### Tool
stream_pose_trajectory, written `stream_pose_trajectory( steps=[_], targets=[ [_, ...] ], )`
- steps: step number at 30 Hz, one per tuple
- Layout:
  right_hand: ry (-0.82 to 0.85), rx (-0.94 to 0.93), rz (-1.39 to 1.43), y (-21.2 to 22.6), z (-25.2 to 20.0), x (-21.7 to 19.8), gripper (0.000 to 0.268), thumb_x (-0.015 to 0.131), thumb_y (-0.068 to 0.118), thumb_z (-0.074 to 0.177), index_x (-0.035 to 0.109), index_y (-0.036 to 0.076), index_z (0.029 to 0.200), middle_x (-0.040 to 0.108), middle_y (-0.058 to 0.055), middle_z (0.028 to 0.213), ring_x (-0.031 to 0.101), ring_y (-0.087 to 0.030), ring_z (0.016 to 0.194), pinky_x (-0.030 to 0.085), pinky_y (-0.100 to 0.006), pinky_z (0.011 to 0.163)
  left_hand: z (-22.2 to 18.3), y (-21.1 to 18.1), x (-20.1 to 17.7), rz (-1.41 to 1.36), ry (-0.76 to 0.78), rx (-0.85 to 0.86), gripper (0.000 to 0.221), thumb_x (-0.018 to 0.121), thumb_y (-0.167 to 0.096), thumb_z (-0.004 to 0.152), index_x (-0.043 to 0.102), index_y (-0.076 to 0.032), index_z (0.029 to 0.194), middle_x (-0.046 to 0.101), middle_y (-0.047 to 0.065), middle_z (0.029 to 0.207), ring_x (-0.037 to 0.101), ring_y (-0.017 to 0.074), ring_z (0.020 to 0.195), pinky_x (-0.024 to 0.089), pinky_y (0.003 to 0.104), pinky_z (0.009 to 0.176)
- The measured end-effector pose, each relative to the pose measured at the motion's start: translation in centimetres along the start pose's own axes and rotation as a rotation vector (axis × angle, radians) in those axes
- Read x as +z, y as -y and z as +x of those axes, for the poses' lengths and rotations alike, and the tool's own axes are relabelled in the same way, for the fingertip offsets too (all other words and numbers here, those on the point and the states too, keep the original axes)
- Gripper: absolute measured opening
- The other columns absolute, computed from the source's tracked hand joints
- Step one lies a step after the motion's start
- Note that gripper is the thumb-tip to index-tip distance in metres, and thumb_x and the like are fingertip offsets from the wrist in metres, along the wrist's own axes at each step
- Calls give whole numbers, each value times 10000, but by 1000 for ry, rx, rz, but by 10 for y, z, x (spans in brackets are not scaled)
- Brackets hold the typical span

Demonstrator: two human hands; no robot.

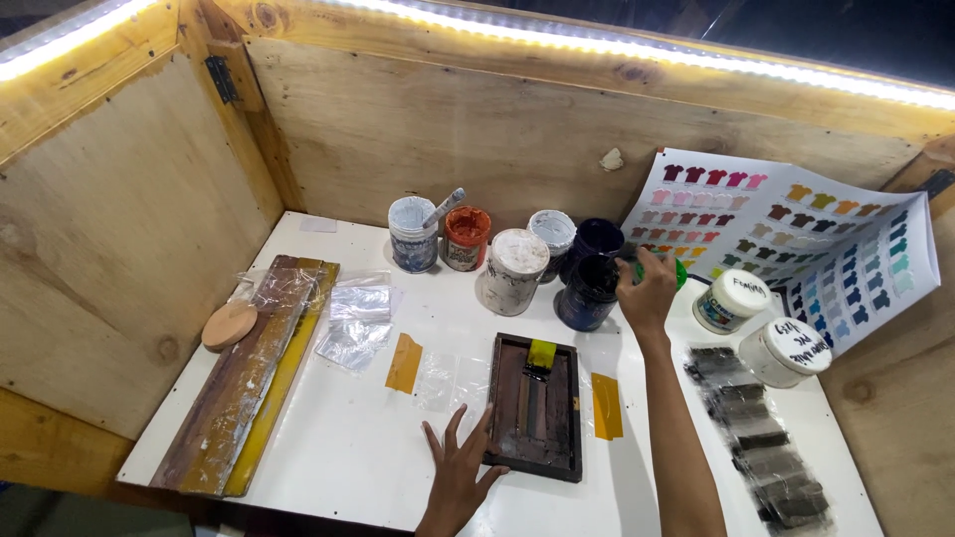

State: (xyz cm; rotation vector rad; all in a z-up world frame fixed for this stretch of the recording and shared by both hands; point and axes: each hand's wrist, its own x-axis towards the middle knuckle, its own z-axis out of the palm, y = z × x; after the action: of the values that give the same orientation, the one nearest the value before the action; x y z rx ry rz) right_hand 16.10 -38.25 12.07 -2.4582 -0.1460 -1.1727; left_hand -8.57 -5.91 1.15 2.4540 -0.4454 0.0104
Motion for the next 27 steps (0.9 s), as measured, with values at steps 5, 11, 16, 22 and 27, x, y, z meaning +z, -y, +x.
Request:
stream_pose_trajectory(
  steps=[5, 11, 16, 22, 27],
  targets=[
    [43, -39, -108, -4, 0, -3, 155, 731, 139, 951, 674, -4, 969, 710, -127, 872, 475, -324, 862, 428, -467, 773, 0, 0, -1, -46, -16, 0, 857, 674, -484, 993, 182, -182, 1627, 343, 5, 1636, 61, 287, 1549, -183, 769, 1092],
    [124, 104, -43, -11, -5, 2, 269, 750, 207, 919, 695, -32, 1030, 591, -171, 802, 479, -329, 877, 402, -503, 626, 1, 2, 4, 7, -50, 45, 571, 712, -445, 962, 506, -144, 1401, 265, -72, 1672, 136, 320, 1520, -114, 826, 1075],
    [105, 186, 41, -13, -3, 8, 384, 797, 243, 892, 749, -32, 1156, 589, -188, 918, 549, -338, 832, 472, -496, 692, 1, 1, 1, -8, -30, 36, 553, 697, -448, 968, 513, -145, 1392, 259, -75, 1674, 130, 322, 1521, -130, 815, 1085],
    [42, 191, 106, -19, -7, 18, 354, 808, 251, 899, 766, -16, 1128, 621, -183, 971, 598, -339, 892, 505, -494, 735, 1, 3, 4, -10, -25, 24, 667, 664, -488, 983, 422, -153, 1507, 255, -85, 1680, 128, 316, 1527, -142, 795, 1090],
    [-3, 78, 3, -25, -11, 24, 254, 816, 181, 902, 795, 25, 1102, 673, -166, 947, 533, -325, 917, 435, -489, 757, 1, 7, 10, 7, -33, 27, 709, 631, -531, 987, 387, -151, 1534, 277, -79, 1676, 139, 318, 1524, -141, 797, 1086]
  ],
)
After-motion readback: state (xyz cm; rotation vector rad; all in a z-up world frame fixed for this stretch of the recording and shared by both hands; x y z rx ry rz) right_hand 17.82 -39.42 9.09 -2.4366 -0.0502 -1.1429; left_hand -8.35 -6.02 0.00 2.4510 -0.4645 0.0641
